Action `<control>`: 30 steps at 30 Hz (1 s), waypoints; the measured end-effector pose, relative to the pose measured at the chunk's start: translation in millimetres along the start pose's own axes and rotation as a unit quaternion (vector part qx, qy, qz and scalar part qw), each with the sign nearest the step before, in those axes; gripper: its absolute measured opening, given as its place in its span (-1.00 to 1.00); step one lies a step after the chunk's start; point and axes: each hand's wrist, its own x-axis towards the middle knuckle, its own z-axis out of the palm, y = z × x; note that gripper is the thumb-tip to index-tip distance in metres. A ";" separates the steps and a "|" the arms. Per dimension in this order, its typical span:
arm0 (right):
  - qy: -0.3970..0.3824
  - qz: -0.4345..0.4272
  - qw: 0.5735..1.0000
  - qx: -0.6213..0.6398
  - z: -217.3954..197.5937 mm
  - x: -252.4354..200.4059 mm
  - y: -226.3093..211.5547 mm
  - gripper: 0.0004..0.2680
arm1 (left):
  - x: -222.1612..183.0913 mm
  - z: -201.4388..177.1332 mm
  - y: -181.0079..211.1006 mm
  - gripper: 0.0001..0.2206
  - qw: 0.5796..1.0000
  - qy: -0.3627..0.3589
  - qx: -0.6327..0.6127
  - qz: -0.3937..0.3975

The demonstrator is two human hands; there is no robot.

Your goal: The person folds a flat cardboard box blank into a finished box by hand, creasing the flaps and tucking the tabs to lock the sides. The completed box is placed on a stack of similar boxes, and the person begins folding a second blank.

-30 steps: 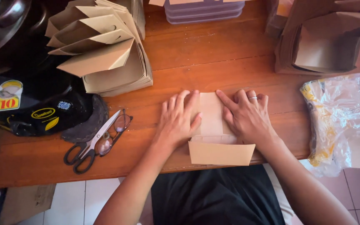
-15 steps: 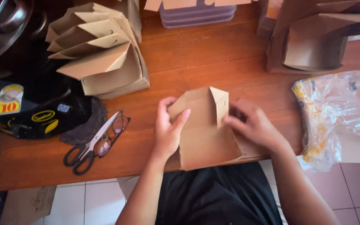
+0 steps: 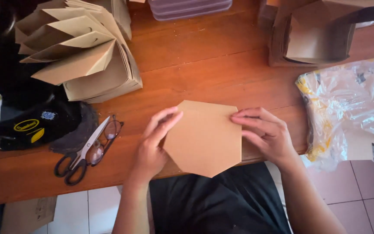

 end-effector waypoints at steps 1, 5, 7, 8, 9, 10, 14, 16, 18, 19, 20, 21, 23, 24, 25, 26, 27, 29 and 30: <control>0.000 0.001 1.000 0.000 -0.7 -0.5 -0.9 -0.83 | 2.5 -2.0 0.4 -0.59 1.000 -0.001 0.000 0.000; -0.016 0.004 1.000 0.006 -2.0 -3.2 -0.5 -0.84 | 8.2 -8.8 -1.9 -0.72 0.999 -0.020 0.042 -0.007; -0.010 0.009 1.000 0.017 -4.2 -7.0 3.5 -0.84 | 8.0 -5.6 -5.4 -0.72 0.998 -0.031 0.050 -0.013; -0.011 0.020 1.000 -0.001 -5.9 -8.6 6.6 -0.86 | 7.1 -1.7 -7.1 -0.76 0.998 -0.024 0.038 -0.044; -0.011 0.031 0.999 -0.019 -7.6 -10.1 9.7 -0.87 | 6.2 2.1 -8.8 -0.71 0.997 -0.016 0.026 -0.075; -0.010 0.032 0.999 -0.020 -6.0 -8.9 5.8 -0.87 | 6.5 6.2 -6.2 -0.71 0.997 -0.018 0.025 -0.074; 0.010 0.043 0.998 -0.034 1.1 -6.2 -3.5 -0.87 | 6.8 18.2 -0.9 -0.67 0.991 0.025 0.025 -0.126; 0.024 0.044 0.998 -0.038 4.5 -5.6 -6.7 -0.87 | 7.3 22.2 2.8 -0.69 0.990 0.042 0.038 -0.126; 0.051 0.025 0.997 -0.045 7.0 -3.1 -10.8 -0.91 | 10.1 26.6 10.2 -0.77 0.991 0.072 0.013 -0.115; 0.055 0.026 0.997 -0.047 4.2 -5.8 -8.4 -0.91 | 10.4 34.6 12.0 -0.77 0.991 0.068 0.011 -0.112; 0.080 0.011 0.994 -0.076 1.4 -9.5 -6.3 -0.93 | 10.0 42.6 14.1 -0.84 0.988 0.088 -0.049 -0.117; 0.106 -0.005 0.989 -0.106 -1.5 -13.2 -4.2 -0.93 | 9.7 50.9 16.3 -0.83 0.981 0.107 -0.109 -0.123; 0.165 0.008 0.978 -0.128 -16.2 -21.3 -2.1 -0.95 | 20.5 73.7 27.3 -0.76 0.975 0.105 -0.159 -0.116; 0.219 0.017 0.964 -0.147 -23.8 -25.9 -1.2 -0.95 | 25.8 85.8 33.1 -0.66 0.966 0.107 -0.207 -0.111; 0.225 0.020 0.962 -0.152 -35.4 -35.8 9.7 -0.95 | 36.9 95.5 41.1 -0.66 0.966 0.100 -0.210 -0.109; 0.258 0.026 0.945 -0.199 -47.9 -46.9 20.1 -0.91 | 47.8 106.4 49.4 -0.62 0.968 0.085 -0.222 -0.078; 0.290 0.032 0.924 -0.246 -60.6 -58.5 30.5 -0.85 | 58.4 117.9 58.0 -0.58 0.969 0.070 -0.233 -0.047; 0.304 0.065 0.907 -0.284 -83.1 -29.1 -5.6 -0.89 | 84.3 135.3 80.8 -0.60 0.967 0.051 -0.248 -0.020; 0.312 0.086 0.893 -0.311 -94.6 -11.5 -22.3 -0.91 | 98.0 143.3 92.5 -0.63 0.966 0.047 -0.255 0.009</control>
